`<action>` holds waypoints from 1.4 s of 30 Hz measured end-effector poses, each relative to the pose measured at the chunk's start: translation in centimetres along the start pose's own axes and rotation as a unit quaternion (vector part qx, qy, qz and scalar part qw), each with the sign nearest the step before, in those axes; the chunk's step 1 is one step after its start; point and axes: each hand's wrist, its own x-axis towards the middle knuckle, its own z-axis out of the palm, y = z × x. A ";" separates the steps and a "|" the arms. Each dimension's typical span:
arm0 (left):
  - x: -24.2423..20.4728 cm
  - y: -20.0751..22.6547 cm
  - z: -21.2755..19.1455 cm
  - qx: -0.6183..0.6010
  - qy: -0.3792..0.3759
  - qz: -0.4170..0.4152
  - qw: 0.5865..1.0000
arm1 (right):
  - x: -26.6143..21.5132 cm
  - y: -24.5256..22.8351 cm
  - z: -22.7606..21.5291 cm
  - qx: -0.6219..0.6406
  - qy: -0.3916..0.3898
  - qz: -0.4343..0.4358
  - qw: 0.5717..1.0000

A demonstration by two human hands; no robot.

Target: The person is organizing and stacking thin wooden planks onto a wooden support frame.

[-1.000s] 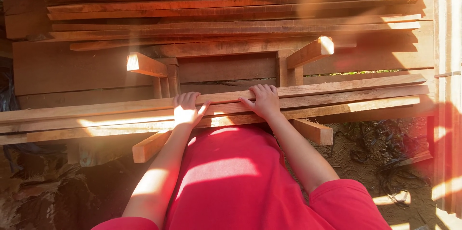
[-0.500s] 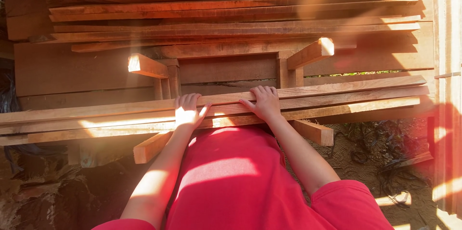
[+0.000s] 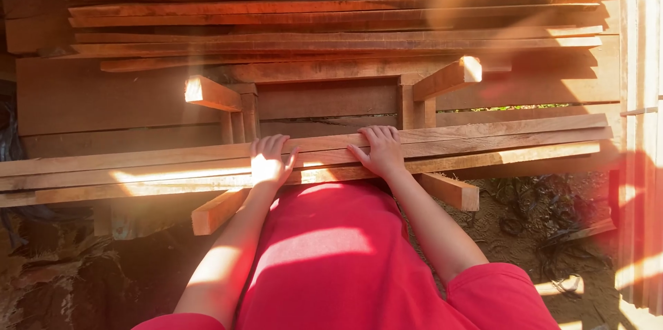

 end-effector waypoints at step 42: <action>29.1 -4.0 0.1 -0.170 -0.083 -0.092 0.978 | 26.5 6.2 -1.1 0.043 0.086 0.073 0.993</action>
